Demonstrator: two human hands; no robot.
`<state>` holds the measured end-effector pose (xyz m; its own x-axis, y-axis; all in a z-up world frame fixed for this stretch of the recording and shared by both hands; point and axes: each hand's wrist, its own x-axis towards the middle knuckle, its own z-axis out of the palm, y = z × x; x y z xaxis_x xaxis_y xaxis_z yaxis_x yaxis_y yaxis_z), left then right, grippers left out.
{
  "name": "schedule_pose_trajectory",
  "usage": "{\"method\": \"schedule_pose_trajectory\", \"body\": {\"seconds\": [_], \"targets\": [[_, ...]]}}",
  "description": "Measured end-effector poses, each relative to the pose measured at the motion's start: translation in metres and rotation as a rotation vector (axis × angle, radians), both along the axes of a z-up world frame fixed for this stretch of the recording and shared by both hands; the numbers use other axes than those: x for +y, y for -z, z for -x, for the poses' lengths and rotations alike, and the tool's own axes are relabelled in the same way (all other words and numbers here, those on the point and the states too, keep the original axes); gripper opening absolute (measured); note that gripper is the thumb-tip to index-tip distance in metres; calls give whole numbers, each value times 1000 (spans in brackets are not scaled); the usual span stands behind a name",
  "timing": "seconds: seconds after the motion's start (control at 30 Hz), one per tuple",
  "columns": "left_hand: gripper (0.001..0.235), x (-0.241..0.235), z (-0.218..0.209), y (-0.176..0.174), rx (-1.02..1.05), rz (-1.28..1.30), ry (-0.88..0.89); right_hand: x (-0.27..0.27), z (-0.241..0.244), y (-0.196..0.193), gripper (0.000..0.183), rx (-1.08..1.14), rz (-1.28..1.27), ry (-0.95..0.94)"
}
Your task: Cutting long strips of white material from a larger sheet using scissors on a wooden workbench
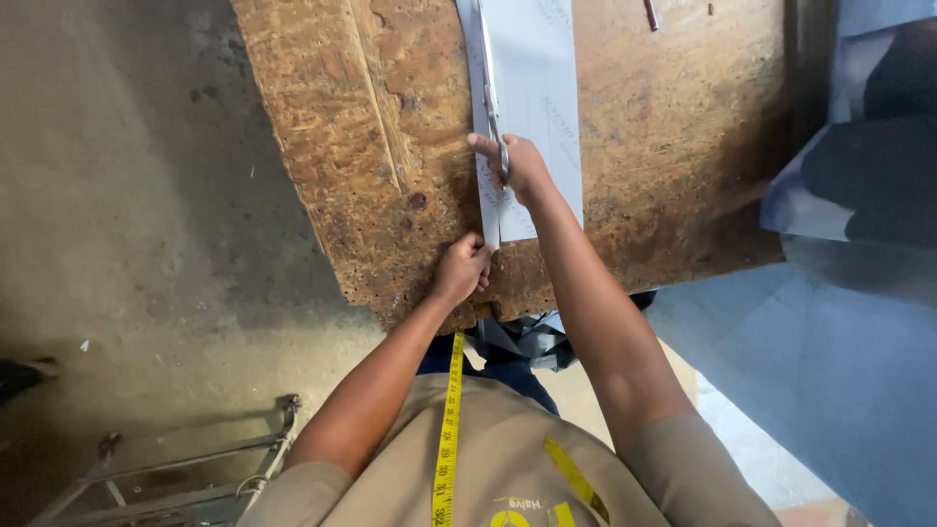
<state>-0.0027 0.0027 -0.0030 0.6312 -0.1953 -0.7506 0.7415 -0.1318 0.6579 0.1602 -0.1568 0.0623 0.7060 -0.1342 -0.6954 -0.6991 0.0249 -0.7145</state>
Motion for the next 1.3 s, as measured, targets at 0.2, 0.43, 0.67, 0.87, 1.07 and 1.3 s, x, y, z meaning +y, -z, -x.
{"method": "schedule_pose_trajectory", "body": {"seconds": [0.2, 0.43, 0.67, 0.87, 1.07, 1.3], "targets": [[17, -1, -3, -17, 5, -7, -4, 4, -11, -5, 57, 0, -3, 34], [19, 0, -1, -5, 38, -18, 8, 2, -12, 33, 55, -5, 56, -12], [15, 0, 1, 8, 17, 8, 7, -1, -56, 37, 64, -29, -12, -14], [17, 3, -3, 0, 48, 16, 53, -1, -60, 21, 56, 4, 8, 3], [18, 3, -2, -13, 18, -16, 95, -2, -61, 17, 56, -7, 40, -59], [15, 2, 5, -5, -15, 16, 46, 0, -101, 19, 56, -15, -59, 17]]}}
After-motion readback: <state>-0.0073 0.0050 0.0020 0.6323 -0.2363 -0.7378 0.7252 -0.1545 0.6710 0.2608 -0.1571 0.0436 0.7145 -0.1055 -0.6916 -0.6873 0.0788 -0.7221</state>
